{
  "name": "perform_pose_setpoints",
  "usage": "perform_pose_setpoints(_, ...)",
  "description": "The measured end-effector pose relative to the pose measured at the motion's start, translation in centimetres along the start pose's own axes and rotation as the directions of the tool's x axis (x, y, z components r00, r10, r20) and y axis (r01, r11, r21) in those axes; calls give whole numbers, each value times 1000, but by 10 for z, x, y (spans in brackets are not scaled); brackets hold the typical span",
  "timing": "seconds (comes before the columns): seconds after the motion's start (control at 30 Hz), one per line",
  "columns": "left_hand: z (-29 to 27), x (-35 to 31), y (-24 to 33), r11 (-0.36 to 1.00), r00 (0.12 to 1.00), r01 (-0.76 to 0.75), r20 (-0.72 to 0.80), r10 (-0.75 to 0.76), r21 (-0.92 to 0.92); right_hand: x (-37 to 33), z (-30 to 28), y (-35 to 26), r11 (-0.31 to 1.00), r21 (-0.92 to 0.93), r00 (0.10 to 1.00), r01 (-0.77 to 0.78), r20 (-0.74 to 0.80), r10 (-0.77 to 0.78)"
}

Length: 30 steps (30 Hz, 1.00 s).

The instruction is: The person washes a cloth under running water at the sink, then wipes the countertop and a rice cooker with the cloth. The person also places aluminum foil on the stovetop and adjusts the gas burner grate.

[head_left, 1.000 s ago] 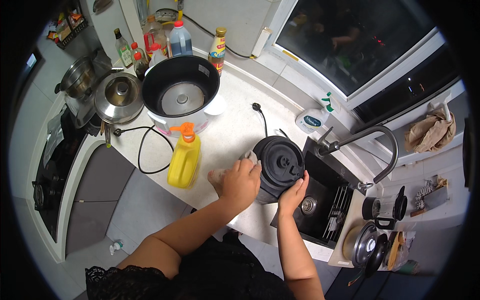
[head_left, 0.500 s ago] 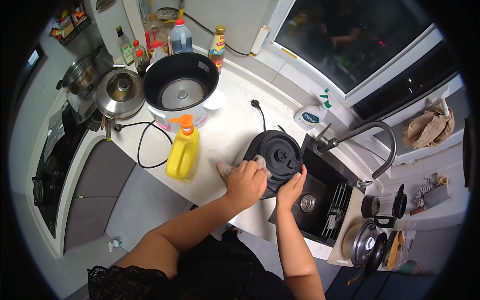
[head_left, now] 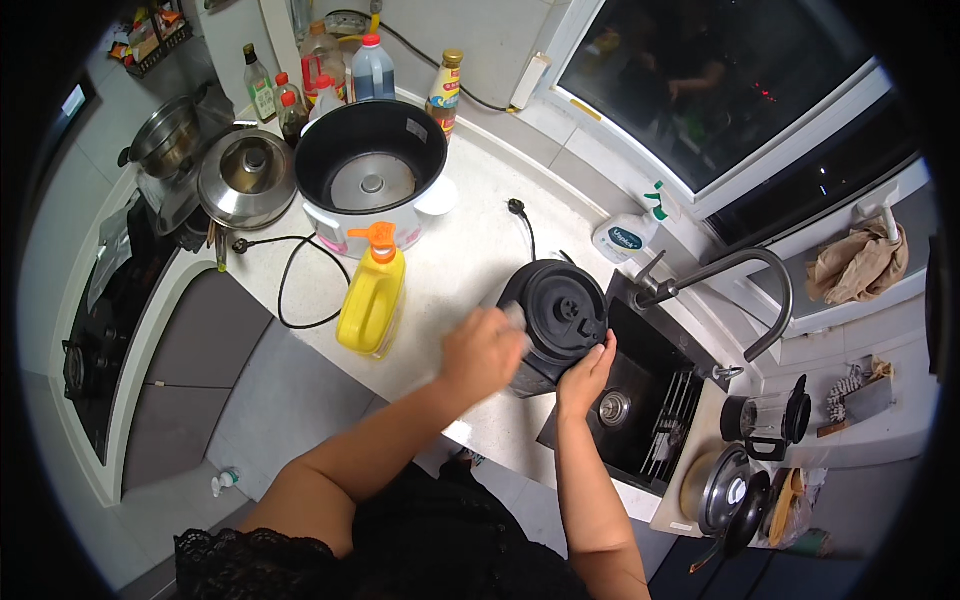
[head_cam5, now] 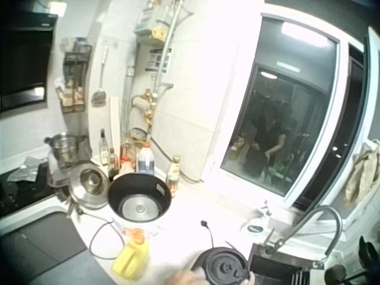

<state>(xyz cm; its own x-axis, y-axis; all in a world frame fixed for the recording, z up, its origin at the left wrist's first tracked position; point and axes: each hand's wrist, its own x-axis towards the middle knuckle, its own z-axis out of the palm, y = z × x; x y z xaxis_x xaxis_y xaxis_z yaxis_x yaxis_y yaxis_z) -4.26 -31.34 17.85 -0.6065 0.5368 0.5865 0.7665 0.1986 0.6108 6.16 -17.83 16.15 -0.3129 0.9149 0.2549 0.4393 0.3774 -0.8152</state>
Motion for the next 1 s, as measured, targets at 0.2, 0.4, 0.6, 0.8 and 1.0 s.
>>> perform_pose_setpoints(0.2,-2,44,-31,988,985,147,-82,-150,-41,-1,1,-5,999,19,999,-28,-22,28)
perform_pose_setpoints(0.4,-7,2,1,998,999,30,33,-32,50,-1,1,-5,1000,9,1000,-13,1,13)
perform_pose_setpoints(0.6,-5,30,-37,884,902,304,-190,-387,-356,19,0,21,997,62,998,51,34,-53)
perform_pose_setpoints(0.8,62,34,-45,865,962,140,-140,-233,-482,75,-5,46,944,331,958,-21,276,-75)
perform_pose_setpoints(1.0,110,-59,-95,748,810,503,-67,-583,-433,75,-7,41,912,404,949,-65,308,-69)
